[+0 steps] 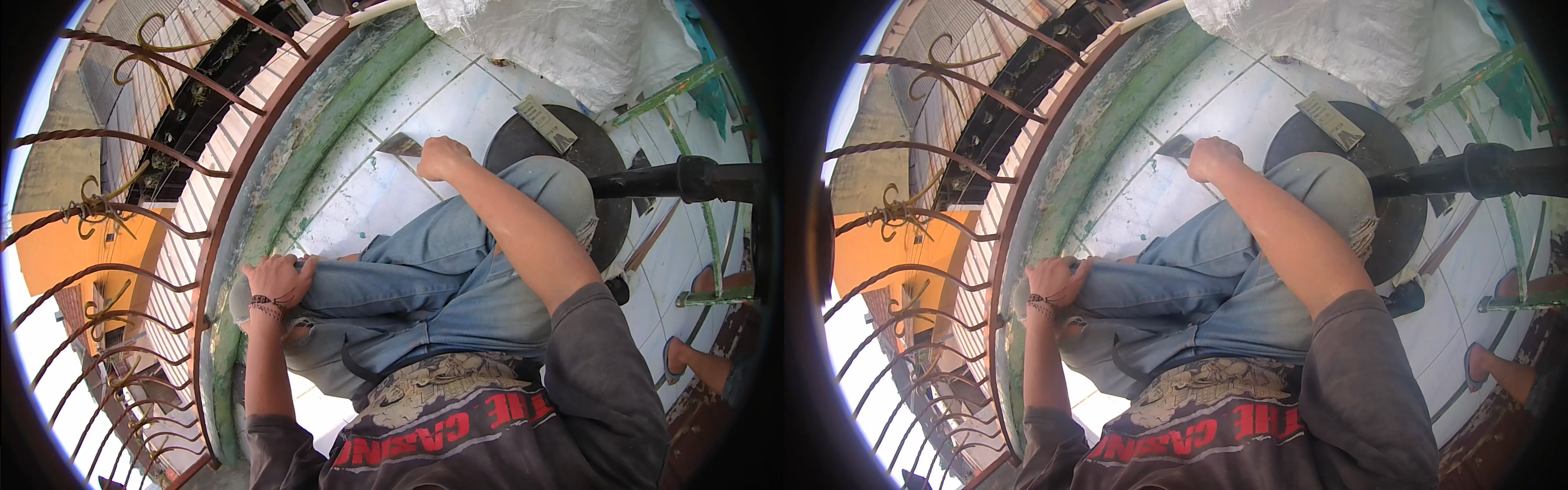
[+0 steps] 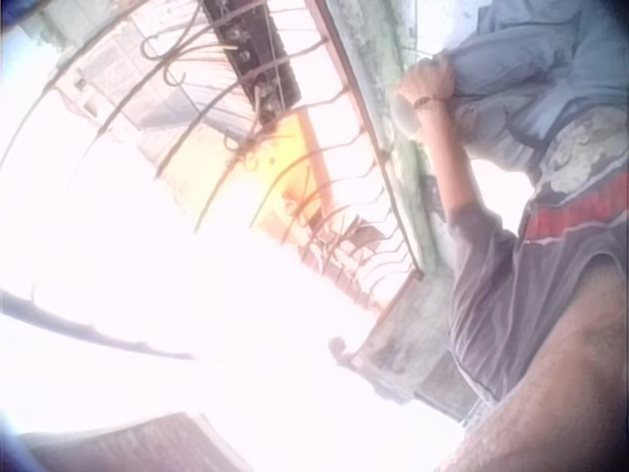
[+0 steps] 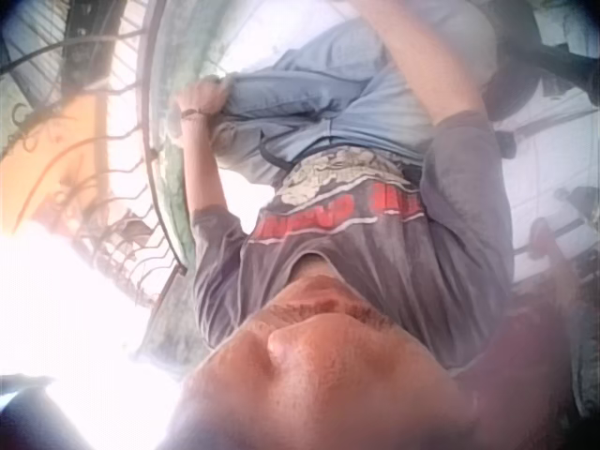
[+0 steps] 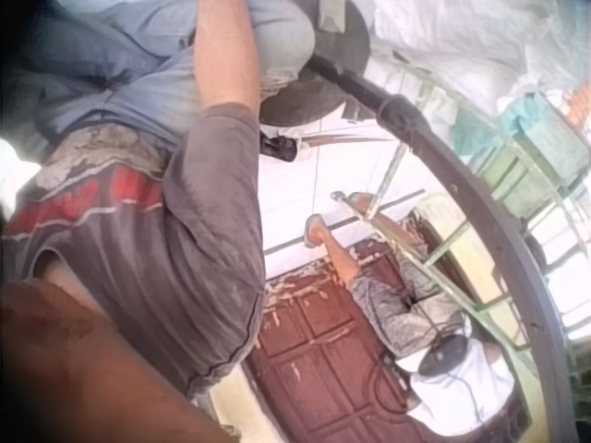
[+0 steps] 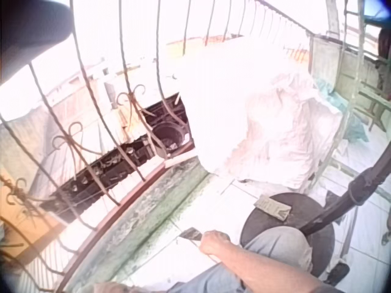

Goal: The person scrapes old green paint from a curved metal railing using a scraper tool. They work along the length of the railing, removing loose paint and debris while sitting on the floor.

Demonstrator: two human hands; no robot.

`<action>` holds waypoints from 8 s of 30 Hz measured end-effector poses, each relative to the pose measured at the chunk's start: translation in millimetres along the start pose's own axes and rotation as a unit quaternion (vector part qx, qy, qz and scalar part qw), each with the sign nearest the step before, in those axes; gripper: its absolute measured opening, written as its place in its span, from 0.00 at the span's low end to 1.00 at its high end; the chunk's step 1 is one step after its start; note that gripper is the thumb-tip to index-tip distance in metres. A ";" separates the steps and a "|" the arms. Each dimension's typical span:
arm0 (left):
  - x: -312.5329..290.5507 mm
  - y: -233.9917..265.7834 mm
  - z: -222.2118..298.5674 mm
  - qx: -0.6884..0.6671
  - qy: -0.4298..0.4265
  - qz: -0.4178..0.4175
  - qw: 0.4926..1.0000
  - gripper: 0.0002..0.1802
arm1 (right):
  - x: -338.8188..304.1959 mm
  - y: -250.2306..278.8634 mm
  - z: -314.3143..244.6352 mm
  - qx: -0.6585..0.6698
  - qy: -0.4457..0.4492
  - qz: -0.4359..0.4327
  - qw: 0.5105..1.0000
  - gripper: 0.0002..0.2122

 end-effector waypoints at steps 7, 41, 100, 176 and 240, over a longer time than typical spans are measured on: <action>33.4 -19.1 8.5 0.033 0.013 -0.093 0.995 0.34 | 0.9 0.7 -0.5 -0.004 0.005 -0.017 1.000 0.16; 90.4 -55.2 54.7 0.093 -0.013 -0.246 0.965 0.28 | 76.5 2.5 -80.7 0.656 0.011 0.012 0.755 0.24; 104.4 -68.8 60.6 0.002 -0.097 -0.248 0.964 0.30 | 60.2 19.8 -96.3 0.533 0.027 0.118 0.837 0.28; 104.9 -64.8 63.7 -0.007 -0.106 -0.242 0.964 0.30 | 63.3 6.9 -106.6 0.509 0.042 0.178 0.841 0.26; 105.7 -58.0 62.4 -0.055 -0.095 -0.177 0.978 0.27 | 64.1 17.2 -98.8 0.562 0.035 0.093 0.821 0.25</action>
Point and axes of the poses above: each hand's wrist, its own x-axis towards the middle knuckle, its own y-axis out of the back of the hand, z = x × y, the point moved 4 cm from there along x, towards the middle knuckle, and after that the axes turned 7 degrees about -x, right-handed, at the moved point
